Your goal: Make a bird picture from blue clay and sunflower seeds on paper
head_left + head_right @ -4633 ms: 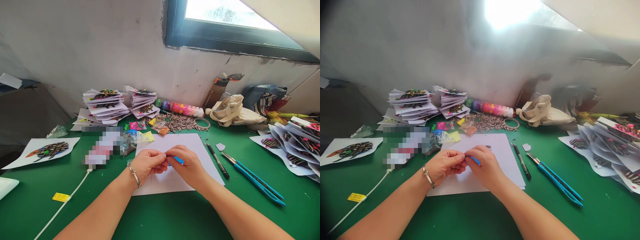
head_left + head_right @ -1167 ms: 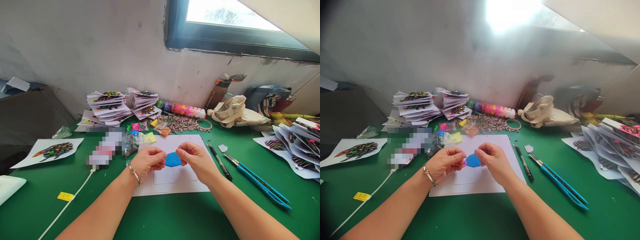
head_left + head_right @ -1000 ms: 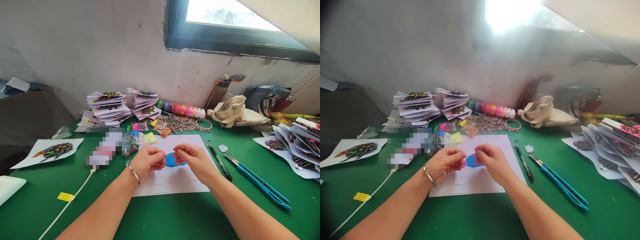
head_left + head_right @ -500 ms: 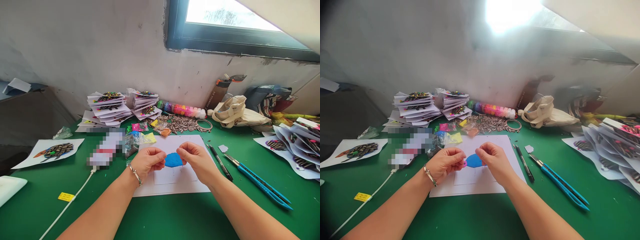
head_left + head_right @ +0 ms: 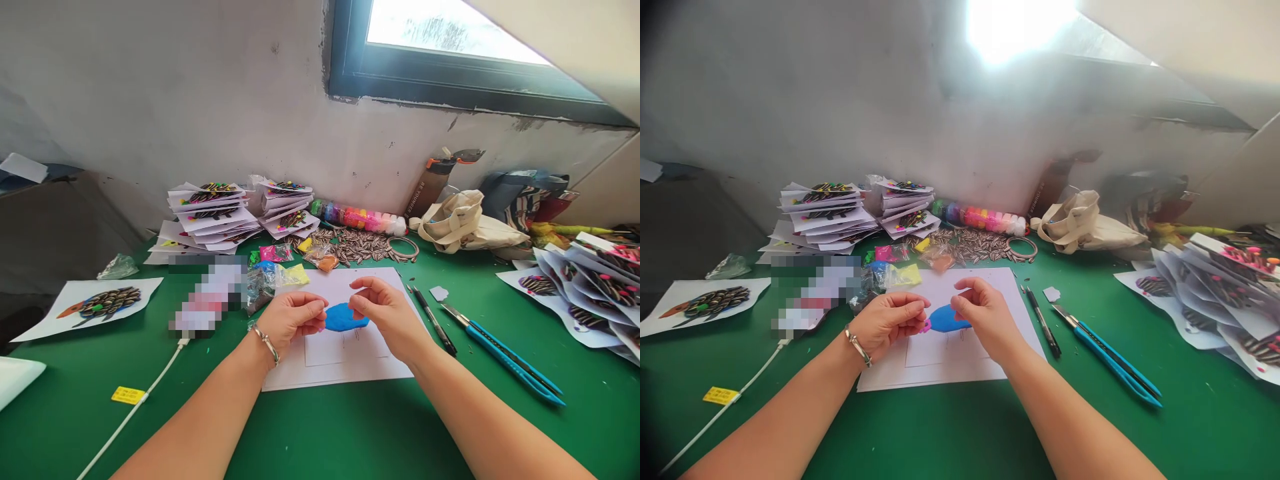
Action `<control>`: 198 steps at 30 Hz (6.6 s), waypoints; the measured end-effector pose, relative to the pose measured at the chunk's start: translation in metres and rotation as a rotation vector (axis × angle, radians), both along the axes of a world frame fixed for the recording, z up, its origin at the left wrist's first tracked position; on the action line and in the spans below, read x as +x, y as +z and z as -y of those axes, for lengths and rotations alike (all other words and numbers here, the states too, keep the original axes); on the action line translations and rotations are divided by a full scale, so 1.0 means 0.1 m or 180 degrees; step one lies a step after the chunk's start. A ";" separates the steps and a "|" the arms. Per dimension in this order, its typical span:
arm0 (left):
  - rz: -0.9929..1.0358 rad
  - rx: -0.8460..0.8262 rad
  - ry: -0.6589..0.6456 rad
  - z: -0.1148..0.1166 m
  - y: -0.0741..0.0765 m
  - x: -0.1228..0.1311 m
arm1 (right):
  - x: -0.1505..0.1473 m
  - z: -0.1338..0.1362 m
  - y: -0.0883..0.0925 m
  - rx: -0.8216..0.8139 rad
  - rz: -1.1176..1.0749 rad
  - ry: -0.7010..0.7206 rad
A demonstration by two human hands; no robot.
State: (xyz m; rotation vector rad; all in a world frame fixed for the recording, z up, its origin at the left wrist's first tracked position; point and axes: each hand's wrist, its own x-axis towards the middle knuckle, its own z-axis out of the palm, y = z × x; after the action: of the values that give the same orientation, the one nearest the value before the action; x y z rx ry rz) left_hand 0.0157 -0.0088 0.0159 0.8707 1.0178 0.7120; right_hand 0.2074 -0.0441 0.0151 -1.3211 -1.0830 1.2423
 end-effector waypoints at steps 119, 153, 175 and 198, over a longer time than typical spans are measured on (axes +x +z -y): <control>-0.0072 0.0048 0.0150 -0.04 -0.06 0.05 | 0.27 0.15 -0.07 -0.0810 -0.0259 0.0601; -0.0030 0.0012 0.0131 -0.04 -0.09 0.06 | 0.10 0.23 -0.19 0.0263 0.2989 0.0923; -0.0065 0.0008 0.0137 -0.03 -0.08 0.07 | 0.20 0.31 -0.08 0.0014 0.2674 0.1212; -0.0071 -0.0011 0.0114 -0.03 -0.07 0.08 | 0.14 0.35 -0.03 0.0088 0.3947 0.1265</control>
State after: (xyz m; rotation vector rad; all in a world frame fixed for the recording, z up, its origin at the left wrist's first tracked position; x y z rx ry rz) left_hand 0.0232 -0.0057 0.0084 0.8610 1.0565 0.7320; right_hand 0.2218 -0.0794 0.0125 -1.9521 -2.2782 0.5442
